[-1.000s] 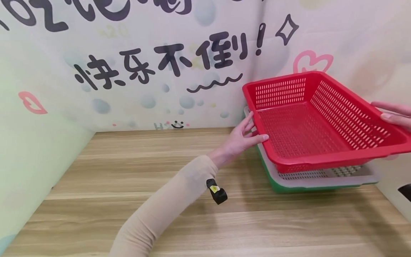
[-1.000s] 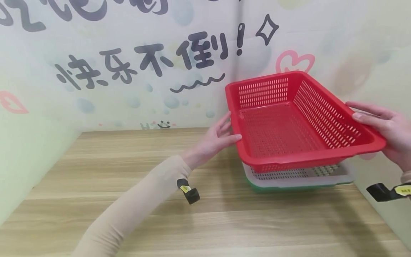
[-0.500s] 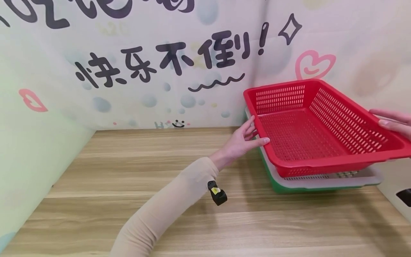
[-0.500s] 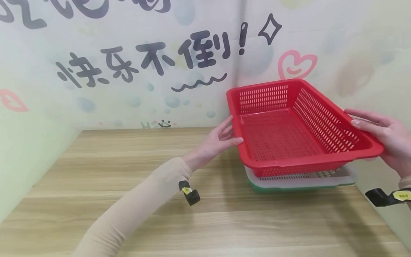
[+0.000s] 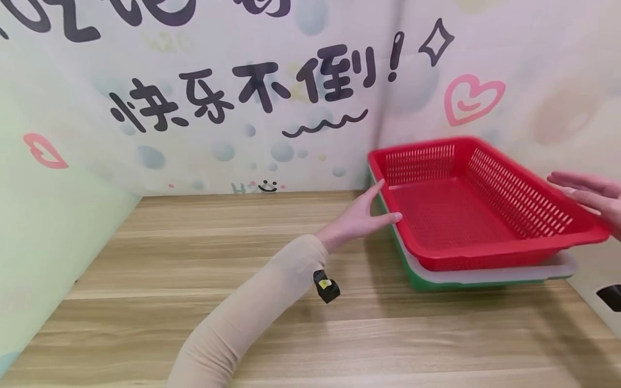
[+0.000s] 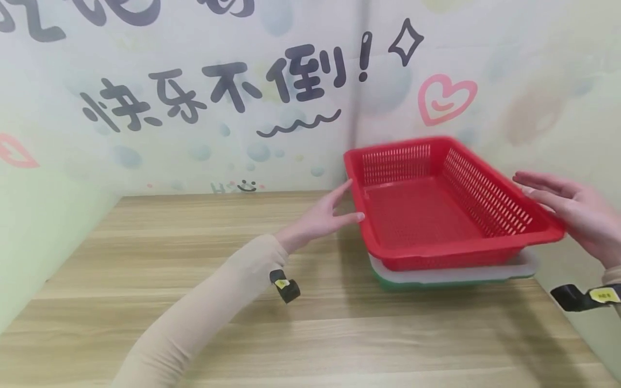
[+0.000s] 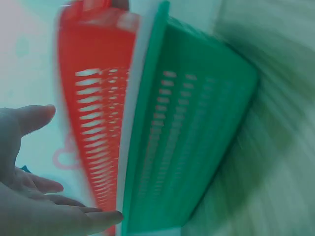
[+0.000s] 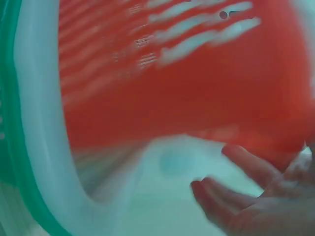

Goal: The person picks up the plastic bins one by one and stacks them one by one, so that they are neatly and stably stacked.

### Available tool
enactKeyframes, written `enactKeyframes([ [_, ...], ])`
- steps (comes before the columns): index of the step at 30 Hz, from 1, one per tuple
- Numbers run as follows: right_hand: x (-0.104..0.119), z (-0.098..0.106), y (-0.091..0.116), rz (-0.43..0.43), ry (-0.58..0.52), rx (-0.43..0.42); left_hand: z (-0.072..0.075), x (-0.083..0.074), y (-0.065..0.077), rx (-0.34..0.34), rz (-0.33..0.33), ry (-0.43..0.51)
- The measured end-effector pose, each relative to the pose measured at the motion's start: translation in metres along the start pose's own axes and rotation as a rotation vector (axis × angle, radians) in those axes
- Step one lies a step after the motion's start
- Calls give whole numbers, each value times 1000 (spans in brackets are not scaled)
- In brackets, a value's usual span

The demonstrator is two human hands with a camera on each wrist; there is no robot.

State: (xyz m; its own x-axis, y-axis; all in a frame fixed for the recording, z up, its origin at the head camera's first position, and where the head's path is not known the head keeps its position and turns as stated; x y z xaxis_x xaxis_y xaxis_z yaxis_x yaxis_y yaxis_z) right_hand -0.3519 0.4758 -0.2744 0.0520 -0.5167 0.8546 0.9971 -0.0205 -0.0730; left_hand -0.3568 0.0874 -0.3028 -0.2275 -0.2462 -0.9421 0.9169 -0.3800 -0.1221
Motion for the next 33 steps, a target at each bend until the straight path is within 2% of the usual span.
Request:
enactKeyframes([
  [3,1,-4,-1,116,26,-6,9,3,0,-26,13,-76],
  [6,1,-9,-3,139,75,11,17,7,0,-47,23,-30],
  [10,4,-19,-6,111,150,60,25,10,1,-58,6,-53],
  [14,13,-30,-5,79,162,98,31,15,3,-65,-14,-100],
  [21,38,-51,0,85,77,148,39,26,6,-62,4,-98],
  [26,52,-74,4,27,-13,214,46,33,9,-66,33,-99],
  [31,62,-97,8,-33,-51,252,58,40,13,-92,54,-127],
  [33,68,-104,7,-5,-26,254,64,42,14,-102,58,-153],
])
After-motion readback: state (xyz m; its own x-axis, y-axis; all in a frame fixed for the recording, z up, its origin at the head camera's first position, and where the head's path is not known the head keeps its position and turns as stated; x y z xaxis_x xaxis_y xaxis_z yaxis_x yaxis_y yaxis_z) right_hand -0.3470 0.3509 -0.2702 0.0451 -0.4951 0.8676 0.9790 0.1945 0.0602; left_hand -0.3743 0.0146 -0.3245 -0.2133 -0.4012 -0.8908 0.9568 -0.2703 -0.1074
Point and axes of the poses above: each hand's wrist, its own y-axis away from the middle knuckle, its own z-axis out of the back of the hand, x = y × z, the point moved 8 cm from there along -y, towards the middle knuckle, and after that the axes turned 6 degrees about -x, right-handed, at the moved point
